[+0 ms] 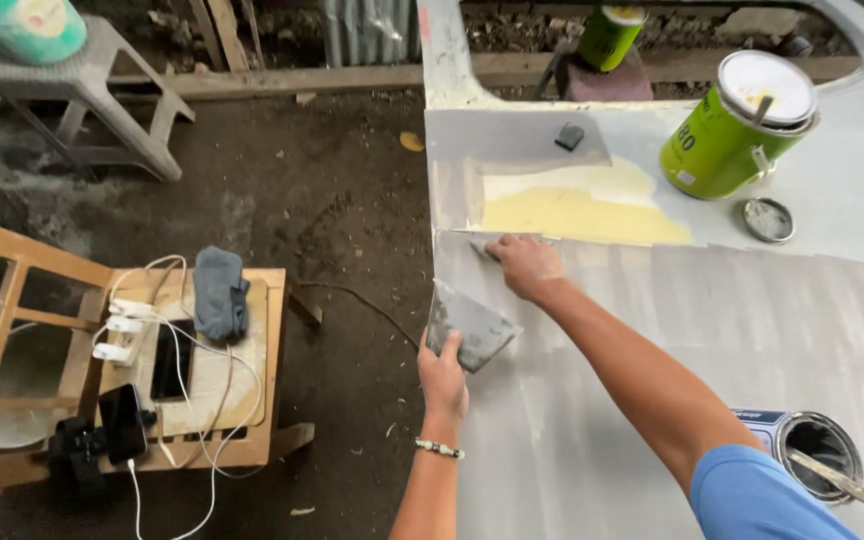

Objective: The person uses a putty knife to scoop filler from a can and spreads it onto a car door panel. They smooth the filler across the surface and edges, occasionally scraping excess back into the can.

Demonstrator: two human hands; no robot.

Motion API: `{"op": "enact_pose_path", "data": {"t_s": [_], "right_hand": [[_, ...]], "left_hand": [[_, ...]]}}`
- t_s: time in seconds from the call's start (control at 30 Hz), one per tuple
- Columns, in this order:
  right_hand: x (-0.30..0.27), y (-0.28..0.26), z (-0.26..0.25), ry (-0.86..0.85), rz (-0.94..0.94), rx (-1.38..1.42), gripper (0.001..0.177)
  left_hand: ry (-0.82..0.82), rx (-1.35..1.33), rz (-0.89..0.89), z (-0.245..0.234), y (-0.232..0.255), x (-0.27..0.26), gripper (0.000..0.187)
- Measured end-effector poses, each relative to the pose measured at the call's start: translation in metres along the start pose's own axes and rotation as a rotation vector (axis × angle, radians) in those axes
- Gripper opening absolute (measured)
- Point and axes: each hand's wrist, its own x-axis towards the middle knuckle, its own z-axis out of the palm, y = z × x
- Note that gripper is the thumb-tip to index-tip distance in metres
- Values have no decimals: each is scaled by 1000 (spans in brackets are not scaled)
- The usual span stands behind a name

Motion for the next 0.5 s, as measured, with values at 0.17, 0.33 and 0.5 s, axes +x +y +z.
{"op": "enact_pose_path", "data": {"t_s": [0.17,0.33,0.5], "right_hand": [[-17,-7,2,-58,19,9,47],[-34,-15,0,-87,27,11,48],[-56,-23,-8,-122,34,-15,49]], "left_hand": [[47,113,-57,-3,6,-16,33],[12,84,-29,-15,3,-31,34],[29,51,-81,-19,11,-49,34]]}}
